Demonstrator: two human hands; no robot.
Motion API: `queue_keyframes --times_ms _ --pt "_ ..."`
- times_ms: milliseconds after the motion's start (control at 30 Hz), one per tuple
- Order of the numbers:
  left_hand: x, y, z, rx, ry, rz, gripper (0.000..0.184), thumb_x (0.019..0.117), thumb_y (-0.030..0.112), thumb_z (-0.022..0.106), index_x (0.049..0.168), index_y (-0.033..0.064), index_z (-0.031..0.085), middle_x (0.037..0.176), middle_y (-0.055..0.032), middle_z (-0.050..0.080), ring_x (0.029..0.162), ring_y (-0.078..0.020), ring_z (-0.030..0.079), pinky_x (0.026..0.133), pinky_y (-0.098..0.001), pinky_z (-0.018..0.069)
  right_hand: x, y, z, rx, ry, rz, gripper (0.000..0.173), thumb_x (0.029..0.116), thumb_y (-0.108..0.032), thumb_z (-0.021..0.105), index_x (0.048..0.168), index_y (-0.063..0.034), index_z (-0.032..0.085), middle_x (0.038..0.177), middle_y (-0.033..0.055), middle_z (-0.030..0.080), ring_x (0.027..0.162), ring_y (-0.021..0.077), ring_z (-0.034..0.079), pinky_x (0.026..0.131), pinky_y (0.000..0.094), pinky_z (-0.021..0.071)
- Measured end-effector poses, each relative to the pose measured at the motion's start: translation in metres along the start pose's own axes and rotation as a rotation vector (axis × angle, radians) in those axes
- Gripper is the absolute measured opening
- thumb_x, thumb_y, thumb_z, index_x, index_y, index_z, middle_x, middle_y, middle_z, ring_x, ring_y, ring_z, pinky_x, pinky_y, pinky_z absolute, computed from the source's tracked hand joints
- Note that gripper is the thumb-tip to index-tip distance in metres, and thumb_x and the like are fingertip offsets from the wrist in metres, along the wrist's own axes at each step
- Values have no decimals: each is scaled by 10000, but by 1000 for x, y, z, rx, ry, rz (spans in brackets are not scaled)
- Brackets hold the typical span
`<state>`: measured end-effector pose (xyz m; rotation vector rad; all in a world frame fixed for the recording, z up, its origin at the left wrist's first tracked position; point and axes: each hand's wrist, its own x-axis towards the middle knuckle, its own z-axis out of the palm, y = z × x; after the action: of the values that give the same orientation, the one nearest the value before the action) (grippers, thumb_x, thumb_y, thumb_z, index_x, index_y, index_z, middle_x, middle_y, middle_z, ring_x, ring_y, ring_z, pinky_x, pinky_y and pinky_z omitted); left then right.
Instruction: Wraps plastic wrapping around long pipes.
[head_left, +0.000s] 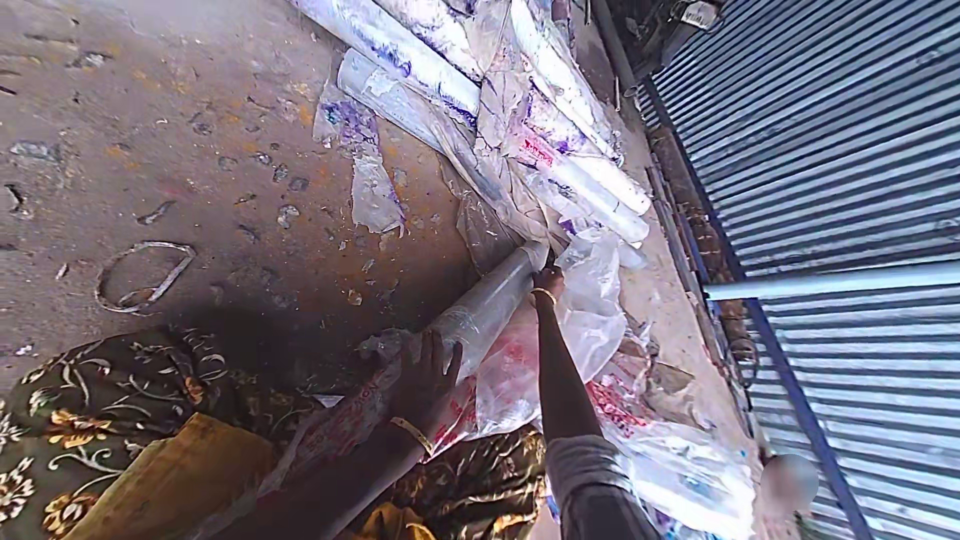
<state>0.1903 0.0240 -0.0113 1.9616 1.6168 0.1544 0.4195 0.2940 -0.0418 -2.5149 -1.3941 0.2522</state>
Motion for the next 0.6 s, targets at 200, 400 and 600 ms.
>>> queue_keyframes --times_ms 200,400,600 --pt "4 6 23 30 173 5 675 916 11 651 1556 52 441 1553 -412 335 1434 -532 411 1072 -711 369 40 -29 -13 134 -49 156 413 961 -181 702 1273 71 604 1243 262 644 1091 342 662 940 494 518" --pt "12 4 24 128 246 -32 652 915 24 652 1540 54 469 1526 -411 382 1399 -522 465 1049 -696 401 53 -53 -4 180 -138 -53 343 998 -117 624 1306 33 609 1200 266 663 1031 374 667 905 539 524" --pt "12 1 17 109 220 0 758 933 459 661 1548 64 461 1564 -393 339 1441 -529 401 1092 -695 355 27 11 -20 695 -147 81 359 1119 -186 403 1451 -53 437 1101 197 604 688 220 586 632 413 541"
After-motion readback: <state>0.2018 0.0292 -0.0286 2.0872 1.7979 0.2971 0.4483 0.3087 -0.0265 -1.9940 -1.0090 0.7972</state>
